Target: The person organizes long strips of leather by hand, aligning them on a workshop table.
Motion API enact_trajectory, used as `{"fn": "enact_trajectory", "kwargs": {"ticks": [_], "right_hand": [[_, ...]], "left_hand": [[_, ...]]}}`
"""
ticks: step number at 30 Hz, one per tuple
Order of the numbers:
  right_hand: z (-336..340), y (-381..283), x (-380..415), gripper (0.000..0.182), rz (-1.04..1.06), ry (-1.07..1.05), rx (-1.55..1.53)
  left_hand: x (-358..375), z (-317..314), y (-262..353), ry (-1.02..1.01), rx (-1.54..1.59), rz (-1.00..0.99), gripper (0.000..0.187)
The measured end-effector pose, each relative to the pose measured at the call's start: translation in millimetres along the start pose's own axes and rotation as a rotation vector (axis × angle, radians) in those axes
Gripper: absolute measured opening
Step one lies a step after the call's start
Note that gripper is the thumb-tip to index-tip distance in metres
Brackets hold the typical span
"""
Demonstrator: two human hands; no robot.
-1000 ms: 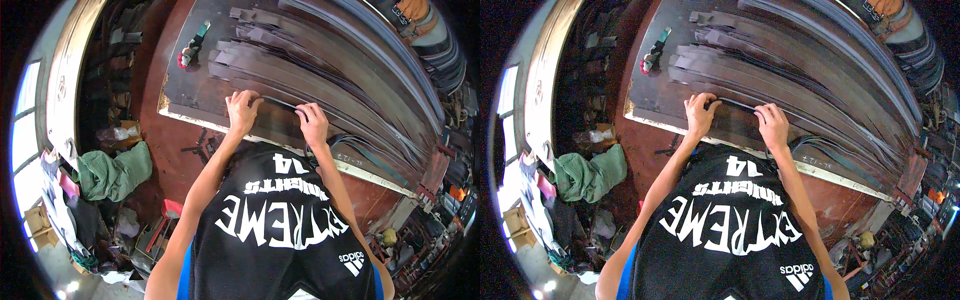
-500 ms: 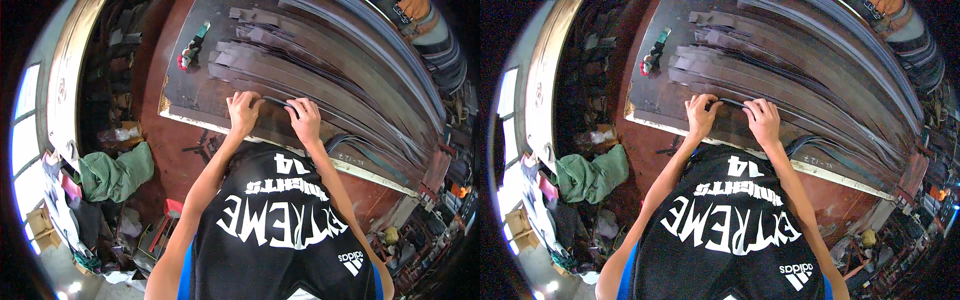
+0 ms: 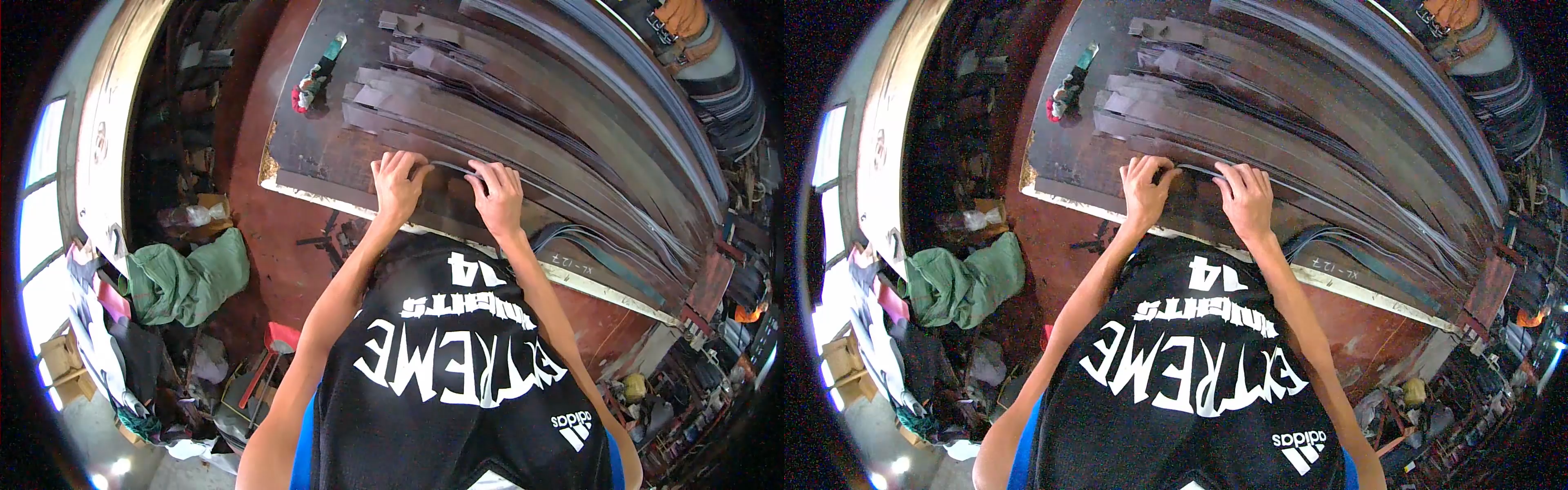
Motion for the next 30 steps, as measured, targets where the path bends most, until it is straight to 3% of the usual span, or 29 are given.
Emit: {"fn": "enact_trajectory", "kwargs": {"ticks": [4,8,18,21,30], "right_hand": [[-2.3,2.0,1.4,0.039,0.016,-0.016,0.050],[-3.1,2.4,1.2,0.040,0.015,-0.015,0.042],[1.2,-2.2,-2.7,0.029,0.007,0.005,0.007],[1.4,-2.5,-1.8,0.026,0.013,0.005,-0.007],[-0.7,-4.1,-0.3,0.020,0.032,0.020,-0.002]], "left_hand": [[-1.3,-1.0,0.4,-0.010,0.010,0.047,0.014],[-2.7,-1.6,0.3,-0.008,-0.001,0.054,0.013],[-3.6,-1.0,2.2,0.008,-0.017,0.028,0.018],[-3.2,0.1,2.9,-0.006,0.073,0.124,0.025],[-2.2,-1.0,1.2,-0.003,-0.049,-0.009,0.028]]}}
Point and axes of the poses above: each hand's wrist, its own x-axis away from the middle knuckle, its own z-axis out of the back of the hand, y = z × x, the point moved 3 cm from there along -x, towards the middle knuckle, and after that the axes turned 1 degree about z, right-handed, at the moved point
